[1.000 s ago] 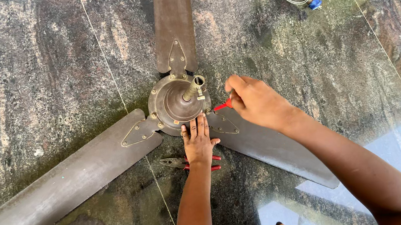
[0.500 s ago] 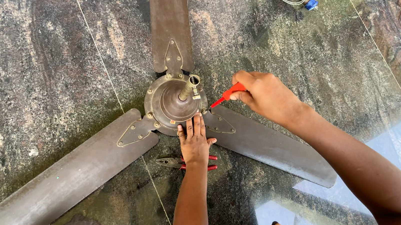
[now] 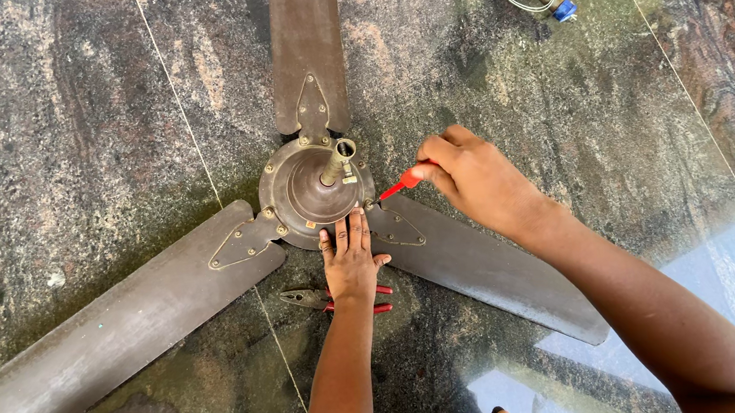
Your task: The person uses a red screwdriver to loosen and remove screws from the central hub of a ceiling fan lying on the floor. They then detach one of the fan blades from the hub.
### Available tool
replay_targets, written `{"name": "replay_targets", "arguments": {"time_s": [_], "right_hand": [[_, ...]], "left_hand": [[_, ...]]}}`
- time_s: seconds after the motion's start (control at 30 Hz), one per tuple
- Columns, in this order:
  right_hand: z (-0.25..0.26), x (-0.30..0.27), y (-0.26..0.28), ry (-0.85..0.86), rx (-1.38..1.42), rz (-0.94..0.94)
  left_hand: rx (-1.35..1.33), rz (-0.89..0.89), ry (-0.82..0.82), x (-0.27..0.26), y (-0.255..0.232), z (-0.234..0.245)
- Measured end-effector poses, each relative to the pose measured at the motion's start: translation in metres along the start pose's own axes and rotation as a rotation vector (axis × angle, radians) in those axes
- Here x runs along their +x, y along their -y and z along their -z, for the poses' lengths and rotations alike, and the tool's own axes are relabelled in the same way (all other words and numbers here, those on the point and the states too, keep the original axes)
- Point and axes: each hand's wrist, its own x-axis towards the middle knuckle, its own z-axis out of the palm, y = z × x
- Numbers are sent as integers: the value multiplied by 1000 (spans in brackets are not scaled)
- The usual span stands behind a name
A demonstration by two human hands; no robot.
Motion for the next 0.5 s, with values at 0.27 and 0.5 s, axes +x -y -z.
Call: {"name": "replay_targets", "arguments": {"time_s": [0.27,0.5], "right_hand": [[1,-2,-8,42,8,284],[4,-9,-6,53,-109,283]], "left_hand": [[-37,-18,-48,2,2,-7],[-248,-151,-568,-29,30,-13]]}}
